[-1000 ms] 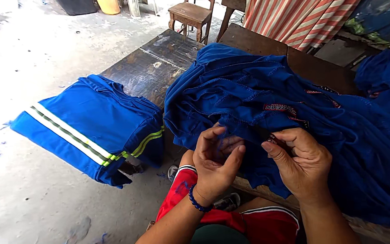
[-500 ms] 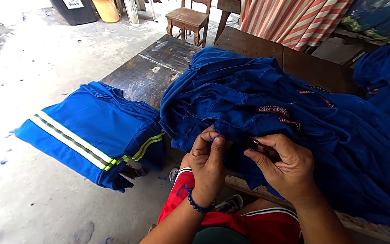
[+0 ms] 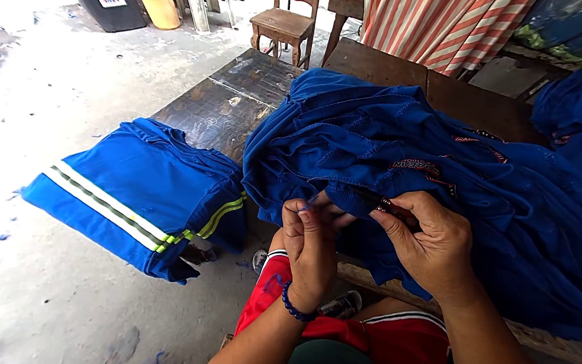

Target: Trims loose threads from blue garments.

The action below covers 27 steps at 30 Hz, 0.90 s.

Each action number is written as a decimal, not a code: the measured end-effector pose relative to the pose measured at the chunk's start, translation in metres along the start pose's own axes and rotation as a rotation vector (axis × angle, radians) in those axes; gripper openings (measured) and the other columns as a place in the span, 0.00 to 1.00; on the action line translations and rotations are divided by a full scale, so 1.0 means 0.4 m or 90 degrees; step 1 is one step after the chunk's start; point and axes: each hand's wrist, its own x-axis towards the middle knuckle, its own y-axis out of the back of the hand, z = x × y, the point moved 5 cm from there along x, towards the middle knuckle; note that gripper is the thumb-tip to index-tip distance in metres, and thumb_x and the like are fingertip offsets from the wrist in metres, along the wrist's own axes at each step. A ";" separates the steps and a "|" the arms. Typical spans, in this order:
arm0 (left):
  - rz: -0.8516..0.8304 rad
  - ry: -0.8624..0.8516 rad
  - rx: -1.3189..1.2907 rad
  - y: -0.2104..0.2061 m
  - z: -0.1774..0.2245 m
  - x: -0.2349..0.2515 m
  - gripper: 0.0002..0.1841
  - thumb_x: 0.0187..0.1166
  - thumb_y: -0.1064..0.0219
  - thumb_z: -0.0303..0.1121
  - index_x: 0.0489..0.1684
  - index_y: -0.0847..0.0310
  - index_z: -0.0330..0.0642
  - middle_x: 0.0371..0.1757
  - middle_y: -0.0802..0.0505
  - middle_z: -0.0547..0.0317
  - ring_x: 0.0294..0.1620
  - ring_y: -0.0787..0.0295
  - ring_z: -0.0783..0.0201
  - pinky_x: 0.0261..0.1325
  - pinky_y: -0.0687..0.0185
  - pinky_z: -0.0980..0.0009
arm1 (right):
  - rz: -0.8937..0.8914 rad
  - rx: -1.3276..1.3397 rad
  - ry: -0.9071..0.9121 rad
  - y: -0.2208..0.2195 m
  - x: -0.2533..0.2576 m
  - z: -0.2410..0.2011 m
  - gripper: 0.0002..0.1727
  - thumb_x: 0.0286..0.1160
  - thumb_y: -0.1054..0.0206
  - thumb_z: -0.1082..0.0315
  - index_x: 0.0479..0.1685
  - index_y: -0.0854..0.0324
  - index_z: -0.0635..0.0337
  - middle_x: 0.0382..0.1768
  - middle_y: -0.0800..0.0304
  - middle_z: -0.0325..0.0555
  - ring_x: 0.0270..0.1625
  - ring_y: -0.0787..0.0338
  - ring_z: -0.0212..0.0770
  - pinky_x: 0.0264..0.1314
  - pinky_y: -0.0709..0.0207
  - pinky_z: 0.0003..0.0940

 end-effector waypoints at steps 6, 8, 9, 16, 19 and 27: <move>-0.004 0.028 -0.099 0.008 -0.002 -0.006 0.12 0.90 0.43 0.47 0.55 0.17 0.54 0.52 0.04 0.54 0.53 0.04 0.59 0.59 0.09 0.62 | -0.030 -0.048 0.039 -0.006 -0.004 -0.010 0.13 0.80 0.30 0.63 0.36 0.13 0.67 0.29 0.10 0.45 0.34 0.15 0.23 0.43 0.23 0.14; 0.018 0.033 -0.077 0.005 -0.004 -0.009 0.09 0.86 0.40 0.31 0.56 0.17 0.50 0.49 0.04 0.55 0.50 0.04 0.62 0.58 0.09 0.63 | -0.021 -0.051 0.046 -0.005 0.002 -0.011 0.13 0.82 0.32 0.63 0.36 0.13 0.67 0.30 0.09 0.46 0.36 0.14 0.23 0.44 0.23 0.13; 0.043 0.031 -0.052 0.002 -0.002 -0.006 0.12 0.81 0.39 0.23 0.56 0.17 0.46 0.47 0.04 0.56 0.48 0.04 0.63 0.57 0.08 0.63 | -0.016 -0.034 0.044 -0.005 0.006 -0.009 0.14 0.82 0.32 0.63 0.38 0.13 0.68 0.31 0.09 0.46 0.37 0.15 0.21 0.45 0.24 0.11; 0.133 -0.012 0.113 0.006 0.014 0.009 0.11 0.69 0.30 0.12 0.44 0.11 0.34 0.38 0.02 0.55 0.42 0.03 0.66 0.54 0.07 0.67 | 0.004 0.082 0.023 -0.001 -0.001 0.003 0.17 0.73 0.26 0.59 0.39 0.22 0.66 0.30 0.18 0.39 0.35 0.24 0.13 0.41 0.31 0.04; 0.143 -0.008 0.155 0.017 0.015 0.007 0.09 0.68 0.29 0.13 0.39 0.11 0.35 0.36 0.03 0.56 0.40 0.04 0.65 0.52 0.07 0.65 | 0.012 0.032 0.015 0.007 -0.017 0.008 0.20 0.68 0.23 0.57 0.30 0.27 0.62 0.29 0.24 0.41 0.34 0.28 0.19 0.38 0.38 0.08; 0.067 -0.188 0.327 0.007 0.024 0.018 0.08 0.69 0.27 0.17 0.35 0.09 0.43 0.49 0.11 0.64 0.54 0.13 0.72 0.56 0.13 0.76 | 0.001 -0.070 0.003 0.017 -0.030 0.006 0.20 0.55 0.19 0.58 0.25 0.25 0.61 0.35 0.20 0.51 0.34 0.23 0.32 0.35 0.31 0.16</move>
